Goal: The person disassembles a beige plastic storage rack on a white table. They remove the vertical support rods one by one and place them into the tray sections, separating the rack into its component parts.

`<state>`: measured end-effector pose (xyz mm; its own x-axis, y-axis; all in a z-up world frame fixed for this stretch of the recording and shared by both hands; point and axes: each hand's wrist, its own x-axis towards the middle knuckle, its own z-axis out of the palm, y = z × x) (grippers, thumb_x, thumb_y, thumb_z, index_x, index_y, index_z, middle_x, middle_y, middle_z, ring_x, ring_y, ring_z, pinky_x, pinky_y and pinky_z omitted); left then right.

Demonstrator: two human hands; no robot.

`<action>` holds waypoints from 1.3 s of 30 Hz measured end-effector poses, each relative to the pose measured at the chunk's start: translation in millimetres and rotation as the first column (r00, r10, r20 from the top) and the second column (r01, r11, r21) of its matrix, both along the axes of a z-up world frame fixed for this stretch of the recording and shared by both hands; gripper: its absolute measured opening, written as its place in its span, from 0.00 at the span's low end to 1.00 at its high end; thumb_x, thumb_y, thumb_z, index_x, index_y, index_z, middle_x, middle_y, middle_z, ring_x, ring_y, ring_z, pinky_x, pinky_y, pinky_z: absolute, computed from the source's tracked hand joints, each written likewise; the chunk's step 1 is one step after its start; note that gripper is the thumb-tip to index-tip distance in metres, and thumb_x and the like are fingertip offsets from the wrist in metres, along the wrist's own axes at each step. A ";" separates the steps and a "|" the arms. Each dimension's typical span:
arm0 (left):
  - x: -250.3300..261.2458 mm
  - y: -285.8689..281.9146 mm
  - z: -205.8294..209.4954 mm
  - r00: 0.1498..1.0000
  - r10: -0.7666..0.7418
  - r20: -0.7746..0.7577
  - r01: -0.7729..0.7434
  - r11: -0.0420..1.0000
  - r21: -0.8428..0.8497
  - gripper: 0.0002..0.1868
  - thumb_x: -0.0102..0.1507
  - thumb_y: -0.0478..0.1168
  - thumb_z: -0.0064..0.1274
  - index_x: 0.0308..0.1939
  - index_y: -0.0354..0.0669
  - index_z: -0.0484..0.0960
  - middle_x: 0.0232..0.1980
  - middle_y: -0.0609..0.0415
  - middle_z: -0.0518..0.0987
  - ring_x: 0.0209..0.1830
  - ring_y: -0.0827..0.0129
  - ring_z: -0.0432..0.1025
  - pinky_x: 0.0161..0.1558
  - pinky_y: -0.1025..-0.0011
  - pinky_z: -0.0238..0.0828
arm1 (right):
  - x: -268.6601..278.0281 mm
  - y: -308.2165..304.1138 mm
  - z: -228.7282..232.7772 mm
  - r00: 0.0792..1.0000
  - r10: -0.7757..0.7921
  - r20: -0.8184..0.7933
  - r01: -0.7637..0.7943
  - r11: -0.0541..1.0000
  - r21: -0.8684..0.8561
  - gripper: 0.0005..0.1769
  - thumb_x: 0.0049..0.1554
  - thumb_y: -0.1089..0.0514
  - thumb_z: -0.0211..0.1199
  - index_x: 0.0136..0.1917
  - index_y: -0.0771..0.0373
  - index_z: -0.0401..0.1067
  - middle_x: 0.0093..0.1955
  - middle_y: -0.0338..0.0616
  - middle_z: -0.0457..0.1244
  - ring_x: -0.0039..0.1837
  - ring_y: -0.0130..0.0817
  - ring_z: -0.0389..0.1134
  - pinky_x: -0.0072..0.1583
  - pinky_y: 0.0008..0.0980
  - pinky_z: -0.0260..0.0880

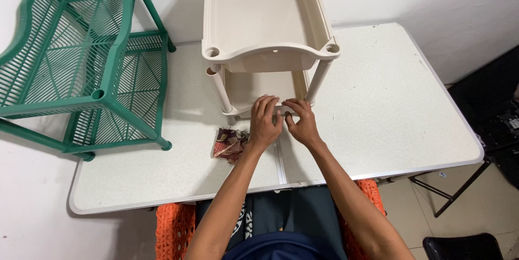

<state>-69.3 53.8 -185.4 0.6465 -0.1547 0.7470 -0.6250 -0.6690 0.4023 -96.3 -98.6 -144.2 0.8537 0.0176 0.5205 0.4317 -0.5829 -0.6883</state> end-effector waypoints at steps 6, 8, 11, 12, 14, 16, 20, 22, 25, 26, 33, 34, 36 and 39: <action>-1.1 5.2 25.1 0.972 -0.015 -0.236 0.038 0.995 0.092 0.14 0.67 0.40 0.52 0.55 0.42 0.81 0.48 0.54 0.78 0.53 0.60 0.69 0.62 0.57 0.58 | -5.4 13.6 -6.8 0.999 0.025 -0.045 -0.023 0.999 0.047 0.22 0.54 0.72 0.58 0.61 0.65 0.76 0.64 0.51 0.67 0.66 0.49 0.65 0.64 0.42 0.68; -0.5 14.9 29.6 0.974 0.001 -0.227 0.027 0.992 0.121 0.13 0.67 0.39 0.52 0.55 0.43 0.82 0.47 0.54 0.78 0.52 0.61 0.69 0.60 0.58 0.58 | -3.3 17.7 -5.8 0.996 0.049 -0.072 -0.042 0.995 0.087 0.23 0.53 0.73 0.55 0.61 0.64 0.76 0.65 0.49 0.67 0.66 0.47 0.67 0.62 0.39 0.71; -6.4 28.6 29.7 0.976 0.009 -0.216 0.021 0.990 0.136 0.13 0.65 0.39 0.53 0.53 0.44 0.83 0.45 0.54 0.78 0.50 0.60 0.69 0.59 0.58 0.59 | -7.9 26.7 -12.6 0.988 0.074 -0.134 -0.057 0.990 0.126 0.24 0.53 0.74 0.54 0.61 0.64 0.76 0.66 0.48 0.67 0.66 0.45 0.66 0.60 0.37 0.72; -9.1 33.7 29.4 0.978 0.015 -0.206 0.014 0.990 0.140 0.13 0.65 0.39 0.54 0.53 0.44 0.83 0.45 0.53 0.78 0.50 0.59 0.69 0.59 0.58 0.59 | -10.5 29.7 -15.7 0.990 0.084 -0.113 -0.069 0.990 0.124 0.24 0.53 0.74 0.54 0.61 0.64 0.76 0.66 0.49 0.67 0.67 0.46 0.66 0.61 0.37 0.71; -7.1 42.5 32.9 0.982 0.022 -0.188 0.005 0.990 0.142 0.13 0.64 0.39 0.55 0.51 0.44 0.84 0.45 0.53 0.79 0.50 0.59 0.69 0.59 0.59 0.60 | -8.1 34.9 -18.1 0.993 0.105 -0.057 -0.097 0.988 0.121 0.23 0.53 0.74 0.55 0.60 0.65 0.76 0.67 0.49 0.66 0.69 0.46 0.65 0.65 0.37 0.70; -9.9 47.8 33.1 0.981 0.022 -0.192 0.004 0.991 0.137 0.12 0.64 0.39 0.56 0.50 0.44 0.85 0.44 0.52 0.79 0.49 0.58 0.70 0.59 0.59 0.61 | -8.3 32.6 -20.0 0.990 0.133 0.037 -0.136 0.988 0.068 0.20 0.53 0.74 0.58 0.58 0.67 0.78 0.65 0.53 0.69 0.68 0.47 0.67 0.67 0.42 0.66; -9.9 51.1 32.5 0.960 0.049 -0.275 -0.017 0.993 0.119 0.11 0.63 0.38 0.55 0.47 0.46 0.87 0.43 0.53 0.81 0.48 0.59 0.71 0.59 0.60 0.61 | -7.7 15.1 -9.6 0.965 0.094 -0.243 0.014 0.912 0.410 0.12 0.61 0.67 0.57 0.56 0.68 0.78 0.47 0.50 0.74 0.51 0.33 0.77 0.56 0.31 0.79; -11.6 49.2 32.6 0.959 0.065 -0.277 -0.034 0.993 0.115 0.11 0.63 0.39 0.56 0.48 0.46 0.87 0.43 0.53 0.81 0.49 0.58 0.71 0.60 0.61 0.61 | -8.6 0.4 6.6 0.988 -0.022 -0.156 0.093 0.880 0.466 0.11 0.63 0.66 0.56 0.55 0.70 0.77 0.41 0.48 0.71 0.44 0.30 0.74 0.48 0.29 0.76; -5.8 42.1 41.4 0.911 0.172 -0.374 -0.103 0.975 0.197 0.14 0.55 0.42 0.60 0.43 0.42 0.87 0.42 0.47 0.81 0.49 0.56 0.72 0.59 0.58 0.62 | -4.5 -12.5 44.1 0.984 -0.174 0.027 0.138 0.859 0.493 0.10 0.63 0.65 0.60 0.59 0.70 0.71 0.39 0.42 0.66 0.42 0.29 0.69 0.46 0.29 0.73; -2.1 37.3 47.2 0.881 0.164 -0.444 -0.071 0.973 0.220 0.17 0.55 0.44 0.60 0.46 0.41 0.86 0.44 0.46 0.81 0.50 0.57 0.72 0.59 0.58 0.63 | -1.9 -16.3 59.3 0.982 -0.159 0.106 0.094 0.886 0.455 0.17 0.63 0.64 0.61 0.65 0.69 0.67 0.46 0.44 0.65 0.48 0.31 0.69 0.52 0.31 0.74; 22.2 -48.7 74.1 0.849 -0.263 -0.458 0.206 0.964 -0.171 0.36 0.61 0.54 0.55 0.68 0.38 0.68 0.62 0.40 0.76 0.63 0.52 0.70 0.64 0.56 0.68 | 18.1 9.1 142.3 0.997 -0.048 0.058 0.028 0.955 0.295 0.51 0.54 0.43 0.73 0.78 0.68 0.50 0.73 0.65 0.45 0.70 0.57 0.59 0.63 0.50 0.72; 25.2 -61.5 72.6 0.818 -0.414 -0.400 0.271 0.890 -0.367 0.34 0.63 0.54 0.50 0.70 0.42 0.67 0.66 0.43 0.75 0.67 0.56 0.70 0.67 0.59 0.70 | 19.5 13.1 147.6 0.995 -0.089 0.034 0.076 0.960 0.268 0.48 0.52 0.41 0.73 0.74 0.68 0.57 0.75 0.66 0.44 0.69 0.58 0.61 0.63 0.51 0.73; 35.8 -83.8 68.2 0.367 -0.929 -0.042 0.268 0.149 -0.952 0.33 0.70 0.56 0.42 0.75 0.48 0.59 0.73 0.49 0.67 0.74 0.61 0.62 0.72 0.61 0.64 | 26.2 17.8 155.1 0.993 -0.117 0.007 0.112 0.966 0.235 0.42 0.47 0.36 0.73 0.63 0.66 0.68 0.77 0.66 0.43 0.69 0.61 0.62 0.62 0.53 0.74; 49.7 -96.6 53.5 0.036 -0.835 0.549 0.025 -0.548 -0.836 0.29 0.78 0.57 0.32 0.78 0.47 0.53 0.76 0.48 0.60 0.77 0.60 0.58 0.76 0.58 0.59 | 34.5 15.3 153.2 0.985 -0.126 0.121 0.114 0.988 0.106 0.34 0.42 0.34 0.77 0.45 0.65 0.75 0.77 0.63 0.48 0.73 0.69 0.55 0.66 0.62 0.66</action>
<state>-19.6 -42.8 -131.9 0.7656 -0.4224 0.4852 0.3627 0.9064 0.2168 -61.8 -83.3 9.0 0.7733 -0.1376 0.6190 0.4504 -0.5679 -0.6889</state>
